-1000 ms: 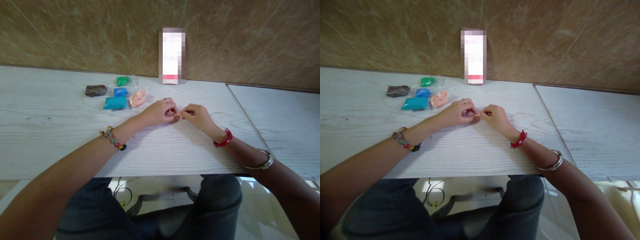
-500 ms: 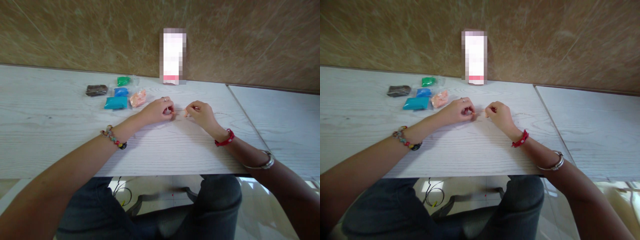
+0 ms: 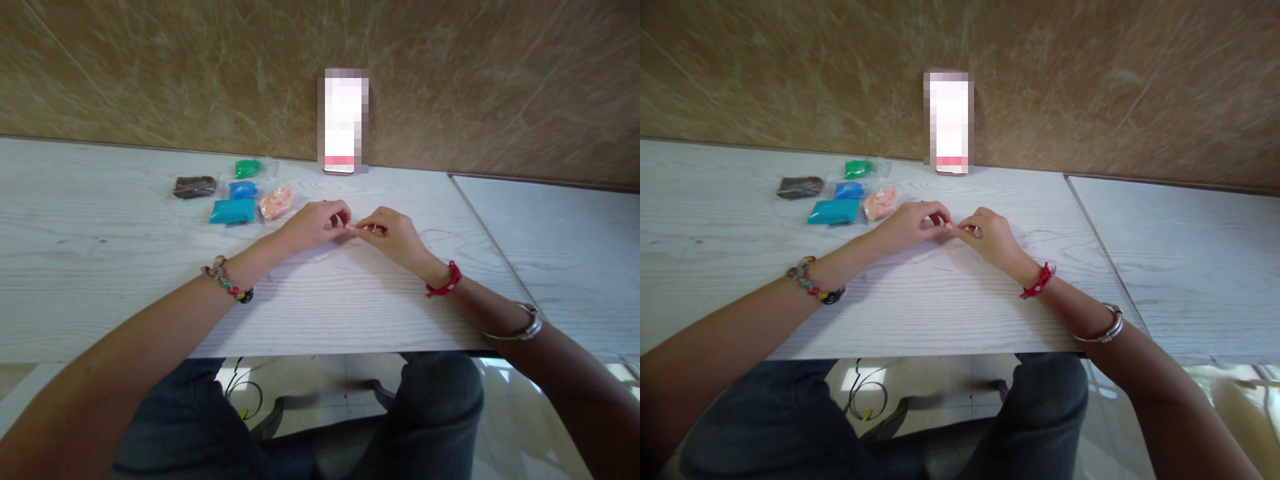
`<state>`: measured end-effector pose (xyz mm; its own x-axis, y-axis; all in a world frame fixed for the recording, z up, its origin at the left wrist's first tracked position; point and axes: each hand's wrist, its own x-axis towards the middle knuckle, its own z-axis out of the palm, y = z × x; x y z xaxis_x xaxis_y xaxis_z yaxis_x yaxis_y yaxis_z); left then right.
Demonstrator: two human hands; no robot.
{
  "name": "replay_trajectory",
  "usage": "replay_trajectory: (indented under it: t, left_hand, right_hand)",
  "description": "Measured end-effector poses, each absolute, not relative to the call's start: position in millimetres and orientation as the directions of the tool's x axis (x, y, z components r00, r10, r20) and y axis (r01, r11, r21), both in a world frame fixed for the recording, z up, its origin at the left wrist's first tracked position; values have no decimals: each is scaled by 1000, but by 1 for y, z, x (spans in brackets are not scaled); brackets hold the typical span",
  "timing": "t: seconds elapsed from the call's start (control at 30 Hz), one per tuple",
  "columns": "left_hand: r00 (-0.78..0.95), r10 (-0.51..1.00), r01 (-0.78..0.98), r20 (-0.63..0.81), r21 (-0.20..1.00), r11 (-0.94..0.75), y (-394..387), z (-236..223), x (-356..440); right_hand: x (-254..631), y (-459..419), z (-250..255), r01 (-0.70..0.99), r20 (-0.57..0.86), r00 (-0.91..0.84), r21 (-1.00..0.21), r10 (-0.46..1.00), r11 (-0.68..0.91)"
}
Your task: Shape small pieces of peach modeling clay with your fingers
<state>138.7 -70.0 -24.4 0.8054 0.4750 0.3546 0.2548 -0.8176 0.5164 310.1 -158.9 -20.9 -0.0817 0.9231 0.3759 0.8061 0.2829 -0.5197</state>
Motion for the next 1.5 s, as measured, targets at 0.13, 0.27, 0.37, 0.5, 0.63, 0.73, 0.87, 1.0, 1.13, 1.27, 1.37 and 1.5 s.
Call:
replay_trajectory:
  t: [0.13,0.27,0.37,0.5,0.63,0.73,0.87,1.0,1.13,1.27,1.37,1.5]
  left_hand:
    - [784,468,274,408,449,-850,-76,-22,140]
    - [787,456,300,415,388,-872,-78,-22,140]
    - [787,448,286,424,393,-874,-79,-22,139]
    - [787,437,227,435,455,-861,-79,-20,138]
    - [783,451,239,429,461,-855,-79,-19,138]
    - [786,448,257,425,435,-863,-78,-19,139]
    - [785,441,264,435,408,-874,-78,-20,139]
    - [791,403,244,460,367,-898,-78,-20,138]
    - [797,368,221,479,335,-916,-78,-21,138]
    - [804,365,226,469,328,-917,-78,-22,138]
    - [807,374,240,457,326,-914,-78,-23,138]
    - [814,361,221,456,331,-917,-78,-24,138]
  right_hand:
    - [307,-160,-20,785,375,-63,-553,925,278]
    - [307,-159,-20,778,368,-81,-558,926,290]
    - [307,-159,-22,774,354,-66,-572,933,272]
    - [308,-157,-24,746,325,-39,-619,945,244]
    - [308,-156,-24,706,268,-22,-678,963,205]
    - [308,-156,-24,689,252,-28,-696,967,202]
    - [308,-157,-24,695,274,-30,-686,961,217]
    - [309,-156,-25,708,299,-63,-659,952,254]
    - [310,-156,-26,697,305,-76,-664,949,269]
    - [310,-156,-25,709,304,-81,-652,949,269]
    - [310,-157,-25,718,320,-83,-637,944,280]
    - [310,-157,-25,711,334,-81,-641,939,289]
